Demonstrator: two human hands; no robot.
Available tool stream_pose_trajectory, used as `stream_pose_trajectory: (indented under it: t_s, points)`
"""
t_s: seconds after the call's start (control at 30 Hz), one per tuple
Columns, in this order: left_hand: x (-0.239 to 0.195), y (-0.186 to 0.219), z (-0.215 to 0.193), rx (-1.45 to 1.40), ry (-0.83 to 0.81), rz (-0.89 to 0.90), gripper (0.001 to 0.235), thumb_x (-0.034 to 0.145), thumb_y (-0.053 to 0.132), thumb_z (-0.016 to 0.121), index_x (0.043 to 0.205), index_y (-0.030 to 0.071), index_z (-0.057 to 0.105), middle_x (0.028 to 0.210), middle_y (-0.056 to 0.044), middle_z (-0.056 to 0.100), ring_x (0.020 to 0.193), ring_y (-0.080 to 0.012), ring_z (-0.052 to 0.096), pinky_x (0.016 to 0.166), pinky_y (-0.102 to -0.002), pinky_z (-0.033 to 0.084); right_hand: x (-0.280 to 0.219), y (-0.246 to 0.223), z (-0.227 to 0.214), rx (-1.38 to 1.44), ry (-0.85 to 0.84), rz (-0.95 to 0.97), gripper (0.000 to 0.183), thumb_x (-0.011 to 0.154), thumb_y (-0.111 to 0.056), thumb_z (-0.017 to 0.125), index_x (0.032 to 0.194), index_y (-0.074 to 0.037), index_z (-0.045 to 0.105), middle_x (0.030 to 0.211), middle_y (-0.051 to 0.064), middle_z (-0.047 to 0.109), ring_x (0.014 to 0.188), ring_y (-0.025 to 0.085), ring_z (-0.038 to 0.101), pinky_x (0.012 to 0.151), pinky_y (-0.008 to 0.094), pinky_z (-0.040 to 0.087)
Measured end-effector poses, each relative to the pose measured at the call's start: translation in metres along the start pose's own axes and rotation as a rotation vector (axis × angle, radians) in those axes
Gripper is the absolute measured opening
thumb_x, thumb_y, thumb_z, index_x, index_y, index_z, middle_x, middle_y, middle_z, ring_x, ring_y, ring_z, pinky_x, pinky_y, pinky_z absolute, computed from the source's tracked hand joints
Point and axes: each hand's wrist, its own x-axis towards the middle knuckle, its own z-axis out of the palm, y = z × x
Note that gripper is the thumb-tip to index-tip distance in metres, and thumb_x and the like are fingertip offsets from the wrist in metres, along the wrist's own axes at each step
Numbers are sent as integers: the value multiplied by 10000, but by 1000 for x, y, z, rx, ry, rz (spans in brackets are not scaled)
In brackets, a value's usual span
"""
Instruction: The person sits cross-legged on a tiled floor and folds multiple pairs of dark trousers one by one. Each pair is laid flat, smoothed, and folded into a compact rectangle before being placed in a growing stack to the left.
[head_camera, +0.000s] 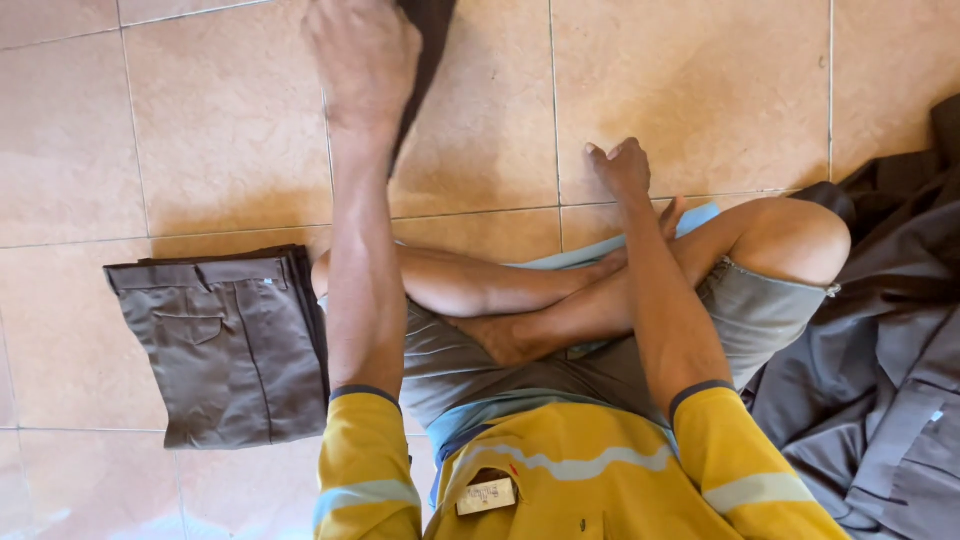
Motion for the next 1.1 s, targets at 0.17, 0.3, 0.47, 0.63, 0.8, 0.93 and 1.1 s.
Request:
stream_pose_trajectory:
  t_s: [0.17,0.3,0.47,0.63,0.8,0.93,1.1]
  points:
    - [-39,94,-84,33,-151,78,206,837,-3,625,952,159,570,867,-33,617,592,-170,561,408,-328,468,9,5,6,-15,26,-64,515,884,-605,655,989,-110,557,1027,58,670,967,293,661,830,434,504]
    - [-184,158,1,-142,-215,67,122,858,163,680,958,186,613,1094,-82,702,694,-232,640,503,-362,523,66,44,38,-113,118,-163,428,952,-423,702,1030,-24,568,1020,280,677,1057,494,680,907,594,546]
    - [-271,168,3,-354,-717,-12,871,706,395,902,1378,11,503,1534,-244,475,966,-359,655,808,-485,594,51,37,31,-80,91,-161,415,976,-401,649,1110,-13,584,1052,285,680,1076,474,678,888,587,551]
    - [-273,144,16,-704,-685,-234,673,748,315,841,1314,21,627,1528,-195,510,974,-439,656,811,-557,581,54,35,33,-172,88,-107,402,1036,-324,521,1193,45,559,1102,310,672,1109,476,671,903,593,553]
    - [-308,111,71,-551,-584,-1135,633,908,314,727,1408,126,387,1478,-201,394,1172,-425,595,970,-528,548,-102,-57,-26,-152,-112,-131,870,1041,-571,227,1135,166,679,1140,445,652,1218,560,587,1014,657,434]
    - [-333,127,95,-442,-700,-1046,779,866,323,750,1461,56,322,1457,-263,363,1125,-473,612,931,-557,568,-94,-37,14,-193,-180,-188,769,981,-637,426,944,56,758,988,374,707,1066,547,671,888,641,520]
    - [-296,114,45,-1030,-892,-1163,669,861,327,768,1346,-1,442,1179,-271,654,1074,-418,712,954,-501,545,3,14,62,-8,218,-388,293,969,-267,674,1032,14,618,926,315,664,989,552,657,861,651,513]
